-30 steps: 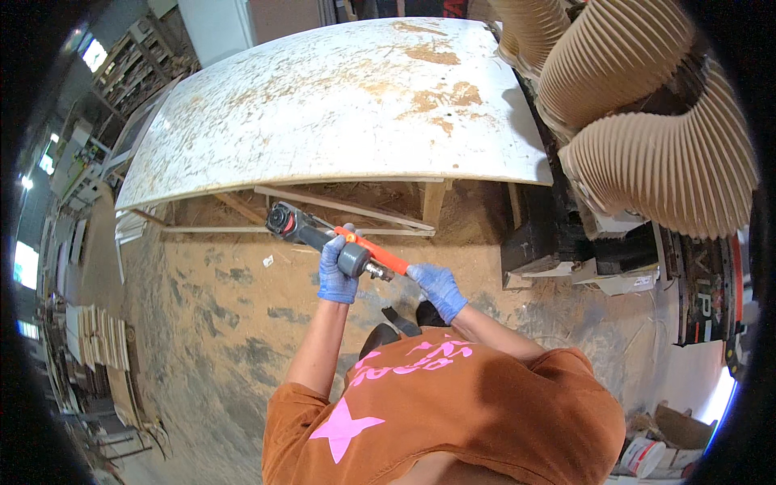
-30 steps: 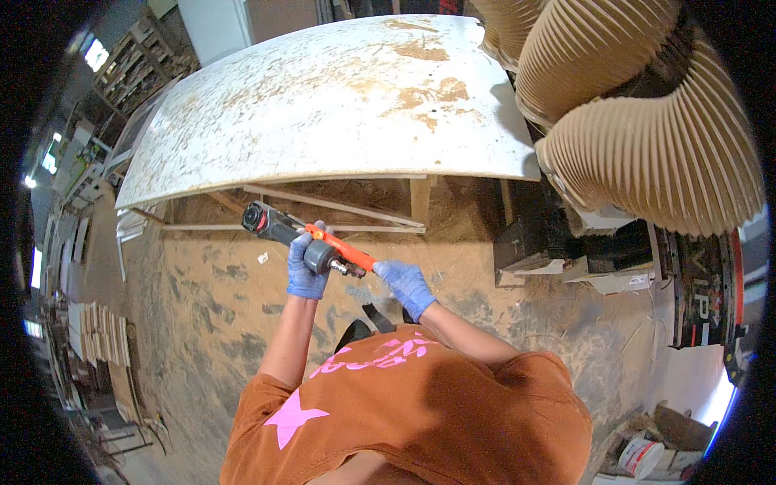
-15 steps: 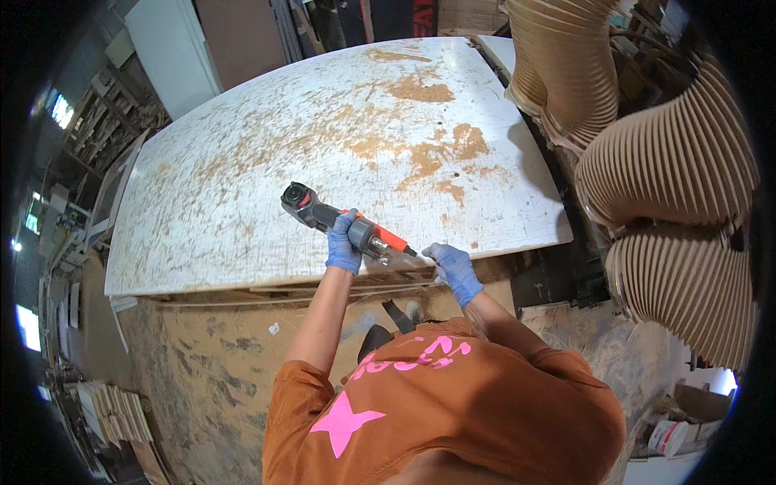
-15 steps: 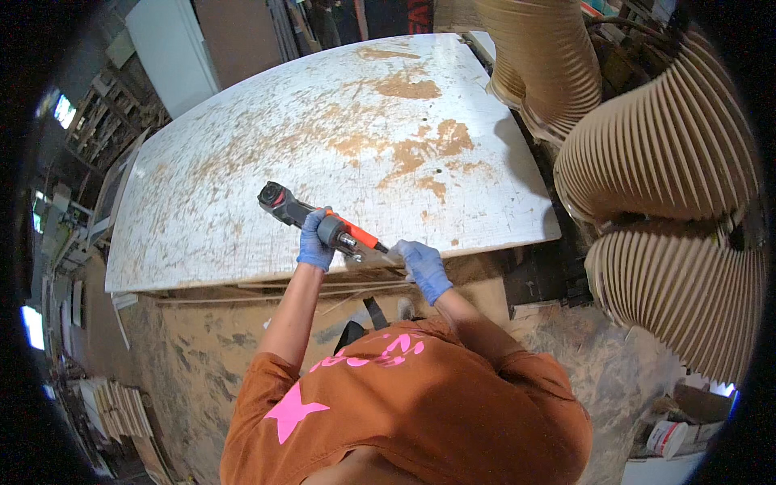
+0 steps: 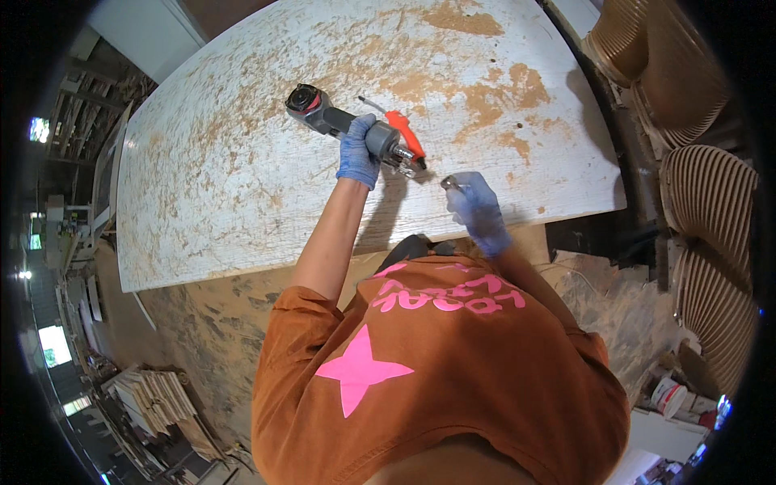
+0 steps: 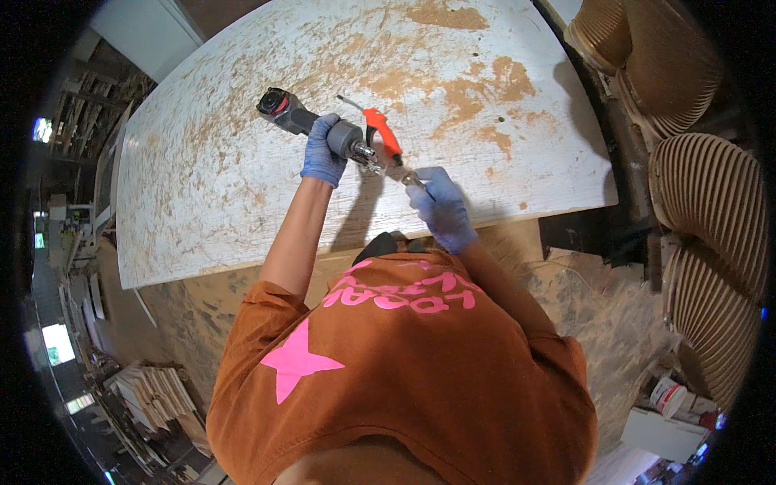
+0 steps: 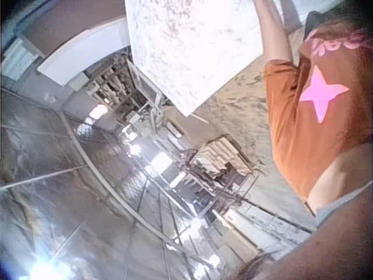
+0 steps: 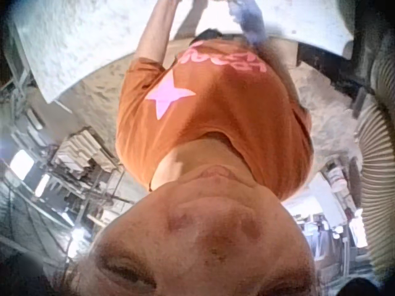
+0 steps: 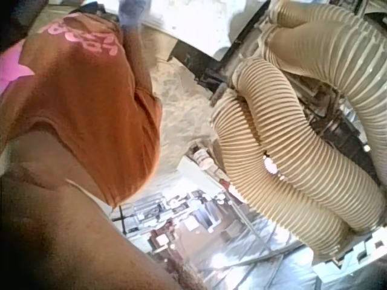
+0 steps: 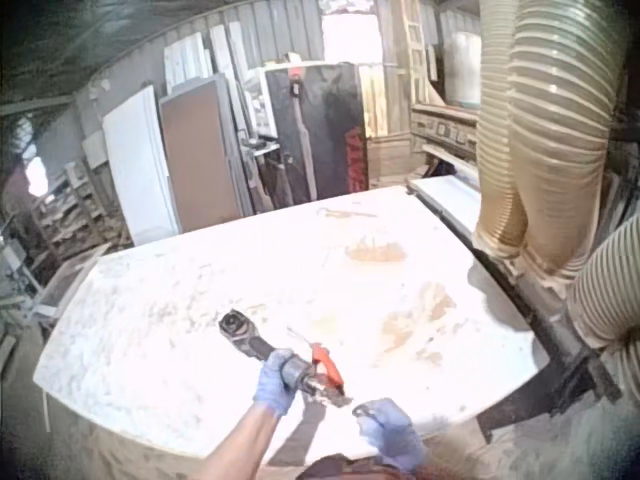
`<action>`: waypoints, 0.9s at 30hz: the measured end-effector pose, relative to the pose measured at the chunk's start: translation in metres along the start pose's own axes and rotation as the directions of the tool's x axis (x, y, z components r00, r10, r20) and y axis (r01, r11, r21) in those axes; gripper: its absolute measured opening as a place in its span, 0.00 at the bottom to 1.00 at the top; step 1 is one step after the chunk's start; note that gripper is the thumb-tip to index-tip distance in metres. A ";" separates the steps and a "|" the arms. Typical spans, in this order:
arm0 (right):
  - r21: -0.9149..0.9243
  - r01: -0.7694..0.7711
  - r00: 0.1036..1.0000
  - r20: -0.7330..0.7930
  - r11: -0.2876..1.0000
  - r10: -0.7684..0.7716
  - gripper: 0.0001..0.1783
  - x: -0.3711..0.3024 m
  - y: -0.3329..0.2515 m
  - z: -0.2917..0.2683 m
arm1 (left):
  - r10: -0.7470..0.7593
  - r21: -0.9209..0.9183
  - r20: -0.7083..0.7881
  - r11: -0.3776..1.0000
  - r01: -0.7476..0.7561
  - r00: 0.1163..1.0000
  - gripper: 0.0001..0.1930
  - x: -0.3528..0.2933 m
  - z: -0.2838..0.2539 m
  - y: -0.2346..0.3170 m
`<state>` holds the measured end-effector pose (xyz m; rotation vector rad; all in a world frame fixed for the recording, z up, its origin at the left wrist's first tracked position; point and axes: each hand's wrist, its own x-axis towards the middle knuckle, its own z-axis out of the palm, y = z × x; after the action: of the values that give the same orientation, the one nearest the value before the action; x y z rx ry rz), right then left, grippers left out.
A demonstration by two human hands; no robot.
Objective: The person operates a CNC machine using a keyboard and mouse, then positions a white panel on the machine bed. They retrieve a nail gun and an air hose, connect them, and use the nail gun to fasten the panel to the machine bed.
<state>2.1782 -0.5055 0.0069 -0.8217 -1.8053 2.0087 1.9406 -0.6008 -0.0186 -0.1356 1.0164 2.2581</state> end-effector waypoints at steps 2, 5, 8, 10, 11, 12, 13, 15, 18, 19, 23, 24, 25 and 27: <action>-0.177 0.231 0.970 -0.028 0.957 -0.240 0.12 0.009 -0.002 0.028 | -0.004 0.035 0.004 0.999 0.004 1.000 0.08 -0.012 0.004 0.010; -0.377 0.316 0.936 -0.028 0.871 -0.351 0.12 0.012 -0.025 0.059 | 0.007 0.097 0.006 0.995 -0.008 1.000 0.08 -0.027 0.005 0.019; -0.513 0.346 0.917 0.006 0.786 -0.399 0.14 0.008 -0.031 0.080 | 0.071 0.149 0.041 0.986 -0.076 0.997 0.09 -0.029 -0.007 0.026; -0.538 0.315 0.928 0.001 0.782 -0.372 0.15 0.005 -0.031 0.092 | 0.121 0.227 0.050 0.965 -0.129 0.991 0.10 -0.039 -0.003 0.033; -0.552 0.304 0.931 0.001 0.776 -0.364 0.15 0.003 -0.028 0.096 | 0.145 0.266 0.052 0.952 -0.154 0.988 0.10 -0.044 -0.004 0.035; -0.566 0.294 0.934 0.000 0.770 -0.356 0.15 0.001 -0.025 0.100 | 0.146 0.266 0.044 0.952 -0.152 0.988 0.11 -0.046 -0.006 0.037; -0.506 0.302 0.935 -0.009 0.808 -0.355 0.14 0.000 -0.026 0.105 | 0.135 0.248 0.052 0.958 -0.144 0.989 0.11 -0.050 -0.008 0.039; -0.380 0.321 0.933 -0.031 0.868 -0.359 0.13 0.000 -0.029 0.115 | 0.116 0.213 0.075 0.968 -0.130 0.990 0.11 -0.057 -0.011 0.045; -0.189 0.301 0.948 -0.049 0.935 -0.315 0.13 0.001 -0.022 0.124 | 0.020 0.175 0.076 0.984 -0.033 0.997 0.11 -0.067 -0.015 0.052; -0.244 0.278 0.954 -0.046 0.929 -0.298 0.14 -0.001 -0.023 0.125 | -0.018 0.163 0.071 0.987 0.006 0.997 0.11 -0.070 -0.016 0.055; -0.406 0.205 0.975 0.000 0.891 -0.224 0.13 -0.010 -0.045 0.122 | -0.238 -0.092 0.031 0.966 0.240 0.971 0.11 -0.081 -0.006 0.079; -0.432 0.191 0.979 0.018 0.881 -0.203 0.12 -0.012 -0.050 0.123 | -0.283 -0.150 0.006 0.948 0.281 0.959 0.11 -0.084 -0.004 0.084; -0.442 0.205 0.976 0.025 0.873 -0.216 0.12 -0.014 -0.053 0.125 | -0.328 -0.209 -0.018 0.925 0.318 0.944 0.11 -0.085 -0.004 0.087; -0.463 0.231 0.970 0.040 0.856 -0.240 0.13 -0.018 -0.055 0.130 | -0.326 -0.166 -0.044 0.934 0.315 0.944 0.11 -0.085 -0.006 0.088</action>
<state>2.1062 -0.6108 0.0693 -0.6916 -2.2928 1.4266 1.9537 -0.6921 0.0625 -0.4217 0.7848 2.0397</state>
